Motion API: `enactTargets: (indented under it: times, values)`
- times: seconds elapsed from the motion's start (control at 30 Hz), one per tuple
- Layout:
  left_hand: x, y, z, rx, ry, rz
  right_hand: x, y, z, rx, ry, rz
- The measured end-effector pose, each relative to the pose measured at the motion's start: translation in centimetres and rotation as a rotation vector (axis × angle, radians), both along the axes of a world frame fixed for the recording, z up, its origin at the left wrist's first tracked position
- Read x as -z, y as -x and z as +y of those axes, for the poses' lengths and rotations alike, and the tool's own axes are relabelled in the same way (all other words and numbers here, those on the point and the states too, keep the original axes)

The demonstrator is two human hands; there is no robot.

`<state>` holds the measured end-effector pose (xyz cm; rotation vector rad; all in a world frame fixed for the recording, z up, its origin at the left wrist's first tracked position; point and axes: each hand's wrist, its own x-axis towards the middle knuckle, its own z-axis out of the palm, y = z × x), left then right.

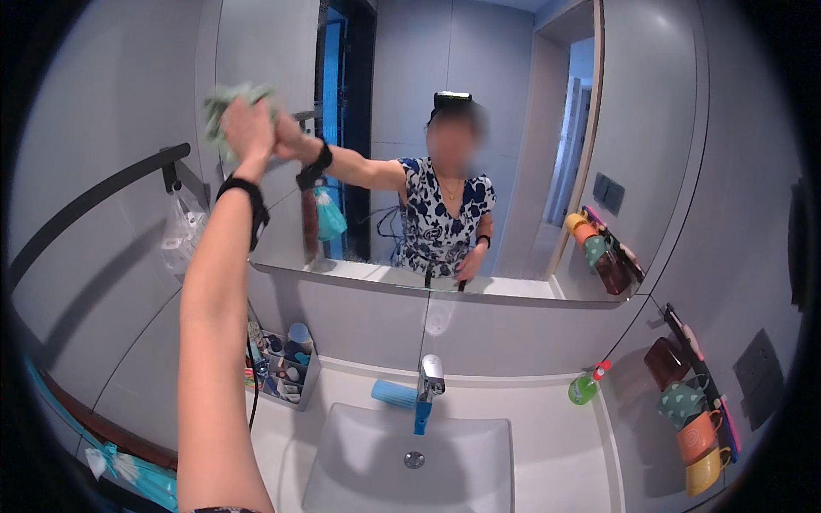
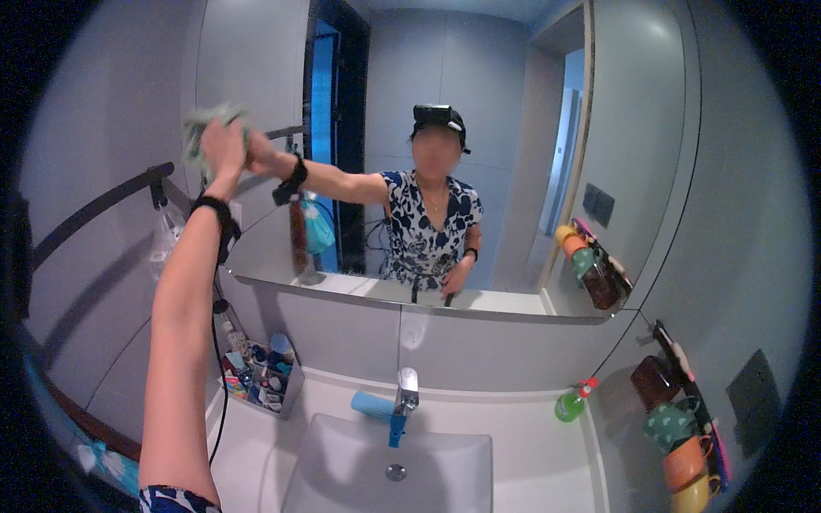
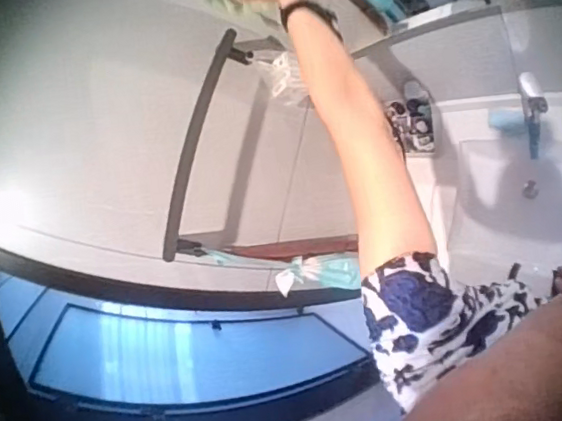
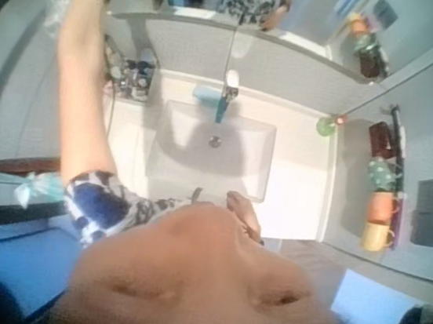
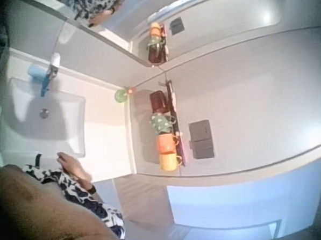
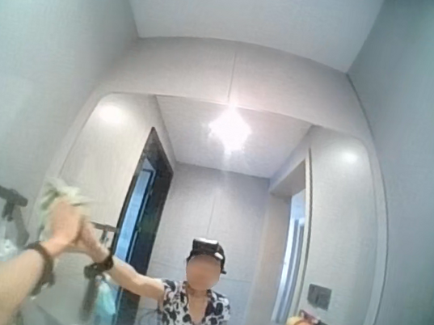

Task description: Cleaning a bathroom mirror and sink area with a green cloth.

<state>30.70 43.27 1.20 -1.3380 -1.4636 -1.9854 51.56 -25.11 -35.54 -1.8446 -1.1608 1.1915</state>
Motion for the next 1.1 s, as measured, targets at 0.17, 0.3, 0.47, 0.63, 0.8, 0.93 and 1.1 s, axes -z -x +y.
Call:
enactTargets:
  times: [0.17,0.3,0.47,0.63,0.8,0.93,1.1]
  values:
    - [5.1,-6.7,-3.5,-0.021,-0.079,0.191,1.2,-0.2,0.5,-0.137,0.262,-0.011]
    - [7.5,-18.8,-17.9,0.313,-0.206,0.795,1.4,0.8,-0.4,0.074,0.089,0.189]
    - [14.5,-29.9,-23.9,0.602,-0.728,1.372,-1.7,1.0,3.4,-0.069,0.250,0.051]
    - [13.9,-31.5,-23.2,0.831,-0.642,1.290,-1.6,-1.3,2.4,-0.152,0.027,-0.093]
    - [4.2,-22.4,-20.0,0.524,-0.457,0.981,-5.2,-0.9,0.5,-0.005,0.085,-0.121]
    - [-1.4,-12.1,-14.3,0.263,-0.337,0.606,-4.7,-1.2,-0.1,-0.034,0.069,-0.184]
    - [4.9,-6.5,-10.7,0.249,-0.248,0.710,-7.3,-1.2,1.6,-0.034,0.131,-0.154]
